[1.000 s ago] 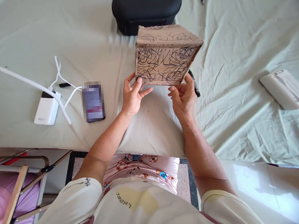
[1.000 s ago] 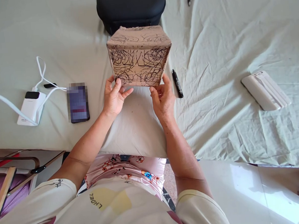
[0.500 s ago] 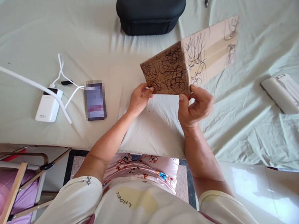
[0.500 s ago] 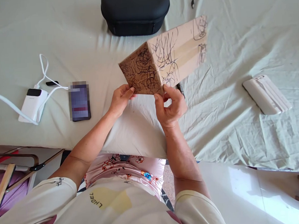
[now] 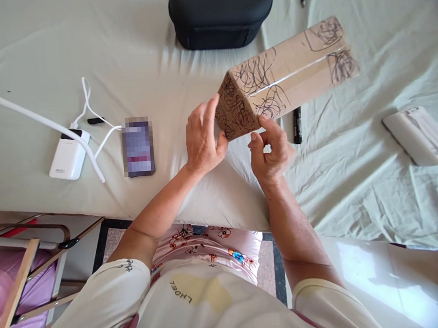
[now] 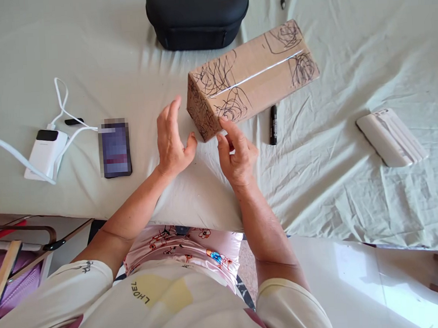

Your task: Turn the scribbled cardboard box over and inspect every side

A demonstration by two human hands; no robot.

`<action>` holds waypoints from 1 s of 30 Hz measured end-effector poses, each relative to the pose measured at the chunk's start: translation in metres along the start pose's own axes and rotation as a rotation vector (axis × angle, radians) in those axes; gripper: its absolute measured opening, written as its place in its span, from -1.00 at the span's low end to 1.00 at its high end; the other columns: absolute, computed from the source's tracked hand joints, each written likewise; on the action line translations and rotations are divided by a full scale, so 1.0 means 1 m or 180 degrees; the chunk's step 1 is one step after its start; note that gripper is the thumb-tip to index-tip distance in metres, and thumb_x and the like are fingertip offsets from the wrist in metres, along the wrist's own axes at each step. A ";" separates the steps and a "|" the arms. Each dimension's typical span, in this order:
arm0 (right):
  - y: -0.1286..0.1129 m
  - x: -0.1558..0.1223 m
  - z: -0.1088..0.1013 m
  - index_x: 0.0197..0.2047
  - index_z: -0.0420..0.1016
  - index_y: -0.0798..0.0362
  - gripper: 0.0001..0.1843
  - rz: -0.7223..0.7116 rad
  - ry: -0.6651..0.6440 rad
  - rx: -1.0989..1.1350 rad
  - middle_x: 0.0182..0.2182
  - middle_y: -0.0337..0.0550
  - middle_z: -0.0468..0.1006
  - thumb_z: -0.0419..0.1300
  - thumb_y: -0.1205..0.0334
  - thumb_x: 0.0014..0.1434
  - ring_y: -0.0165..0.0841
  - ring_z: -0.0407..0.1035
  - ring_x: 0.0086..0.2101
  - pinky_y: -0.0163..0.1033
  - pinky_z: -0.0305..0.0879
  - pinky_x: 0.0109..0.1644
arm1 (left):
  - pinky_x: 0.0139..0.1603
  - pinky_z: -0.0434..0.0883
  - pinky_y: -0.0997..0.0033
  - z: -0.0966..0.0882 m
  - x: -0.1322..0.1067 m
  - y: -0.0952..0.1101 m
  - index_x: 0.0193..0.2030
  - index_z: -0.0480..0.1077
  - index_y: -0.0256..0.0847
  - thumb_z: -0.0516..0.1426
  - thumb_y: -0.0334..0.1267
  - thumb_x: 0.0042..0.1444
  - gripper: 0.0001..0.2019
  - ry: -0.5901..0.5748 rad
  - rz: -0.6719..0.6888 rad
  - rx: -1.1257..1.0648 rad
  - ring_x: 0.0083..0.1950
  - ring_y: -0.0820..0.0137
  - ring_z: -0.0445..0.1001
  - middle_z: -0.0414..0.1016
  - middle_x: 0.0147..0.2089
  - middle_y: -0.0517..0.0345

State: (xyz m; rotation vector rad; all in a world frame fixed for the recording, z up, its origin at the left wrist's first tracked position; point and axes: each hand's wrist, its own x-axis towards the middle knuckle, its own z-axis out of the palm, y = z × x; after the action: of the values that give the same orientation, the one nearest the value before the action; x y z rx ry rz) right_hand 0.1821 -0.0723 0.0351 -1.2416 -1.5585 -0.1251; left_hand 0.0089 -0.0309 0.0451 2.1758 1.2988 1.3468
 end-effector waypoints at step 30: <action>-0.014 -0.002 0.005 0.38 0.45 -0.13 -0.54 -0.0541 -0.0539 0.0513 -0.14 -0.18 0.74 0.06 0.14 0.48 -0.44 0.62 -0.31 -0.32 0.60 -0.14 | 0.24 0.54 0.18 0.006 -0.007 0.018 0.21 0.50 0.00 -0.15 0.27 0.45 -0.41 -0.0187 -0.0286 -0.1121 0.14 0.24 0.56 0.61 0.10 -0.02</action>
State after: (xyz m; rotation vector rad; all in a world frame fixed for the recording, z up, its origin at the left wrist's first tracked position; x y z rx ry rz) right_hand 0.1678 -0.0769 0.0381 -1.0139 -1.7840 -0.0029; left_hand 0.0227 -0.0456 0.0486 1.8815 1.0331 1.3486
